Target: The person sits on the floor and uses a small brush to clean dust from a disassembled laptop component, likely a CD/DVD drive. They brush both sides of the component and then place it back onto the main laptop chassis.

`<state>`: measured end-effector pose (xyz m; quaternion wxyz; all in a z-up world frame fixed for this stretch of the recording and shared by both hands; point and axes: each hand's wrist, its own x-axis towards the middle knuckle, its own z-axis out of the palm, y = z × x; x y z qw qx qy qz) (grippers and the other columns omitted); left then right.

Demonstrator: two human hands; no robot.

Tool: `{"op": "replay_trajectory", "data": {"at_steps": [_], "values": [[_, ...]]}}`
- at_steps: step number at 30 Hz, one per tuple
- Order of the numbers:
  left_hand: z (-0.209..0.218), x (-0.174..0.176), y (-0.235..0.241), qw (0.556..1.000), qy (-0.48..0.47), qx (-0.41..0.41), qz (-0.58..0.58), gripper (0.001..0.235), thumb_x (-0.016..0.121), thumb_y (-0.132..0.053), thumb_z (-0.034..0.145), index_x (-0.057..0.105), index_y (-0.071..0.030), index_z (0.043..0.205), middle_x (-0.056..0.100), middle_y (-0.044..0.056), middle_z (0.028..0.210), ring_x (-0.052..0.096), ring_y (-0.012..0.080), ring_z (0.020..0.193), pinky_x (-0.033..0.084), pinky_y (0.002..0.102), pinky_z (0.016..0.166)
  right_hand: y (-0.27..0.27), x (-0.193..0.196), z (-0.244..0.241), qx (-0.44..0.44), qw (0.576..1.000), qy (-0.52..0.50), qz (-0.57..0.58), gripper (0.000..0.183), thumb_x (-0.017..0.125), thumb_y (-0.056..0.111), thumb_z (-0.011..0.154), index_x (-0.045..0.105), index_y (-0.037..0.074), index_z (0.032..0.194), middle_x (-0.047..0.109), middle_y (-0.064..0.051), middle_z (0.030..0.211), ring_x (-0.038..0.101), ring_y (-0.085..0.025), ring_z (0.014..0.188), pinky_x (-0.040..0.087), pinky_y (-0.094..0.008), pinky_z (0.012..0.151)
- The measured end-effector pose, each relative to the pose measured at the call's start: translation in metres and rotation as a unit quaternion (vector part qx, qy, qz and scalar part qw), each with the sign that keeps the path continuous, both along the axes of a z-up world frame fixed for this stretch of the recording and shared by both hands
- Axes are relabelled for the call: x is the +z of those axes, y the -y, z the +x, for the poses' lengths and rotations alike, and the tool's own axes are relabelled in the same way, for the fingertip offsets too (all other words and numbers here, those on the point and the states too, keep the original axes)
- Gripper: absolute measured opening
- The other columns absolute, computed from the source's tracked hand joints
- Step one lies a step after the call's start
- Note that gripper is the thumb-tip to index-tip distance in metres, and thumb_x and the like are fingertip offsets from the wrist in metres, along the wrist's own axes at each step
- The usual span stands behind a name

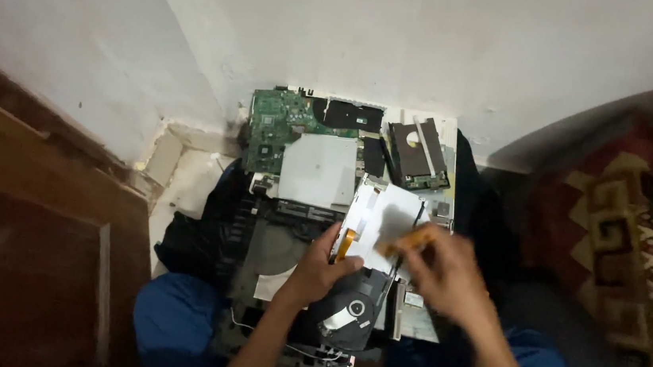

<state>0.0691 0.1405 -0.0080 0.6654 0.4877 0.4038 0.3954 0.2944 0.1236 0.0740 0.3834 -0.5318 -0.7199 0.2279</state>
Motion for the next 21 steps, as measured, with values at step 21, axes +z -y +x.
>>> {"op": "replay_trajectory", "data": {"at_steps": [21], "values": [[-0.007, -0.063, -0.005, 0.997, 0.055, 0.004, 0.049, 0.069, 0.081, -0.016, 0.085, 0.052, 0.007, 0.144, 0.063, 0.026, 0.134, 0.058, 0.0234, 0.121, 0.055, 0.040, 0.097, -0.012, 0.016, -0.027, -0.118, 0.986, 0.004, 0.118, 0.003, 0.075, 0.005, 0.093, 0.073, 0.007, 0.090, 0.072, -0.012, 0.067, 0.065, -0.030, 0.051, 0.047, -0.034, 0.051]]}}
